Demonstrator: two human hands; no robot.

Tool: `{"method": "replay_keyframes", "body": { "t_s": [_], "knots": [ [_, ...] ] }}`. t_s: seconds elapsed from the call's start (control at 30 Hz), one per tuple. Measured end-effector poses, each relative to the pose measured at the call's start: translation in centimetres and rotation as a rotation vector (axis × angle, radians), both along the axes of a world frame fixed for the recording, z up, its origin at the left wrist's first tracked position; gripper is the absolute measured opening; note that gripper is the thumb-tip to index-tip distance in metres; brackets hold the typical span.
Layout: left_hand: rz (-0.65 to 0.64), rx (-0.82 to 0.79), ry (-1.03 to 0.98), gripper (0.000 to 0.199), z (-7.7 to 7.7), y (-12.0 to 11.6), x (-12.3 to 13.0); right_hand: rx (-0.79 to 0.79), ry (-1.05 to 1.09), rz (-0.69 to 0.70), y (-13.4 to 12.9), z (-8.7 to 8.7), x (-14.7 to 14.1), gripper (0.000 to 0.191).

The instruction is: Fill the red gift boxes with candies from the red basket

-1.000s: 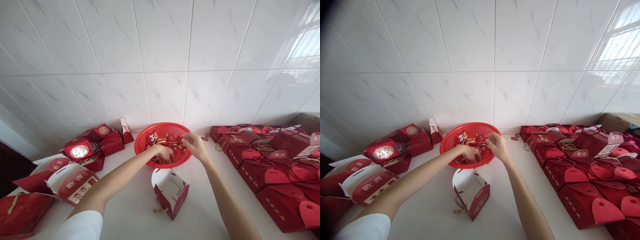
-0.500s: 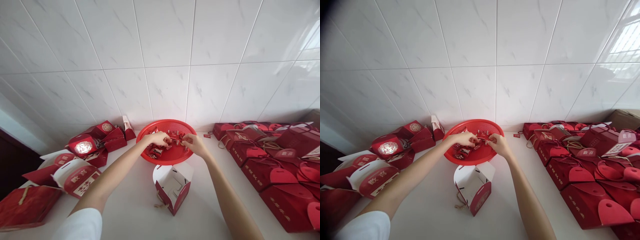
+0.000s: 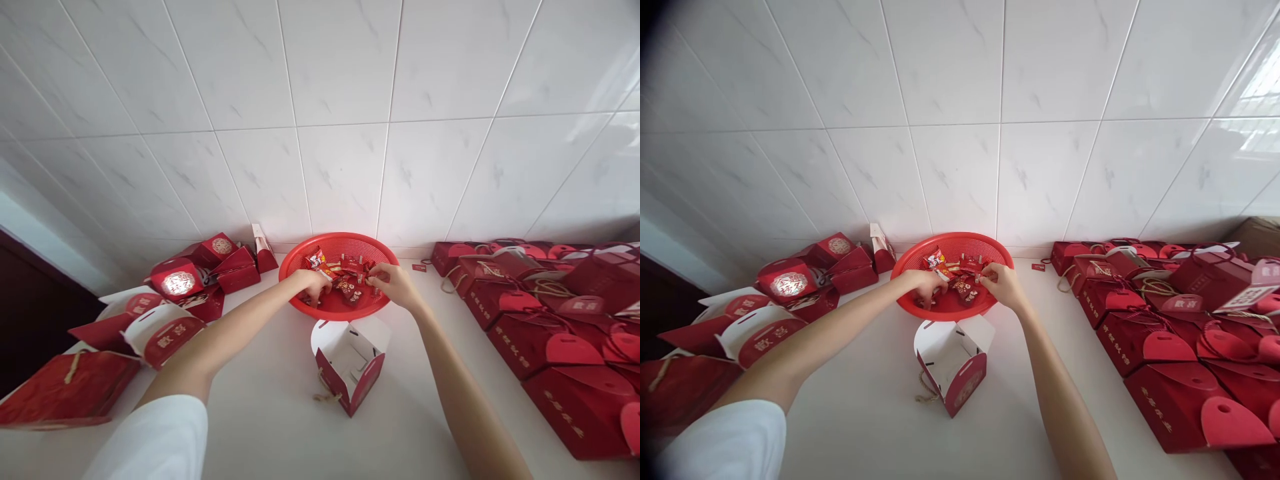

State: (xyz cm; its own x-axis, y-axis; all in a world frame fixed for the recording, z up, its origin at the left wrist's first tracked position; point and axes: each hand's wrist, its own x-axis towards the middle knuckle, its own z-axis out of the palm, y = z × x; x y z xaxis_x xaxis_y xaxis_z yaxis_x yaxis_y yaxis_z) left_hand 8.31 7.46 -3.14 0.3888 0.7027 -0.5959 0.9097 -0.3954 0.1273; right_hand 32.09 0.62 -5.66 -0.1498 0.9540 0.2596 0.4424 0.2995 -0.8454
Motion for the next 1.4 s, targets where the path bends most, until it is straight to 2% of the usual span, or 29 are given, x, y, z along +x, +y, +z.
{"method": "replay_keyframes", "body": {
  "t_s": [0.13, 0.2, 0.43, 0.6, 0.77, 0.97, 1.2, 1.4],
  "knots": [
    [0.034, -0.003, -0.169, 0.035, 0.0, 0.6, -1.7, 0.02, -0.015, 0.003, 0.1, 0.0, 0.0, 0.0],
    [0.072, 0.039, -0.287, 0.032, 0.0, 0.8, -2.5, 0.012, -0.03, -0.008, 0.0, 0.1, -0.1, 0.001],
    [0.153, 0.181, -0.64, 0.036, -0.4, 1.7, -3.9, 0.009, -0.066, -0.023, -0.4, 0.4, -0.3, 0.002],
    [0.186, 0.151, -0.873, 0.048, -0.8, 2.1, -3.9, 0.011, -0.088, -0.033, -0.2, 0.2, -0.2, 0.002],
    [0.291, 0.277, -0.796, 0.047, -2.1, 2.9, -4.5, 0.023, -0.071, -0.017, -0.1, 0.0, -0.2, 0.003],
    [0.341, 0.392, -0.815, 0.034, -3.0, 3.5, -5.1, 0.035, -0.118, -0.028, -0.1, 0.0, -0.2, 0.003],
    [0.327, 0.431, -0.981, 0.035, -2.1, 3.5, -4.2, 0.034, -0.121, -0.025, 0.0, -0.1, -0.1, 0.003],
    [0.255, 0.375, -1.062, 0.029, -0.7, 2.1, -2.2, 0.013, -0.085, -0.024, -0.1, 0.1, -0.2, 0.004]
  ]
}}
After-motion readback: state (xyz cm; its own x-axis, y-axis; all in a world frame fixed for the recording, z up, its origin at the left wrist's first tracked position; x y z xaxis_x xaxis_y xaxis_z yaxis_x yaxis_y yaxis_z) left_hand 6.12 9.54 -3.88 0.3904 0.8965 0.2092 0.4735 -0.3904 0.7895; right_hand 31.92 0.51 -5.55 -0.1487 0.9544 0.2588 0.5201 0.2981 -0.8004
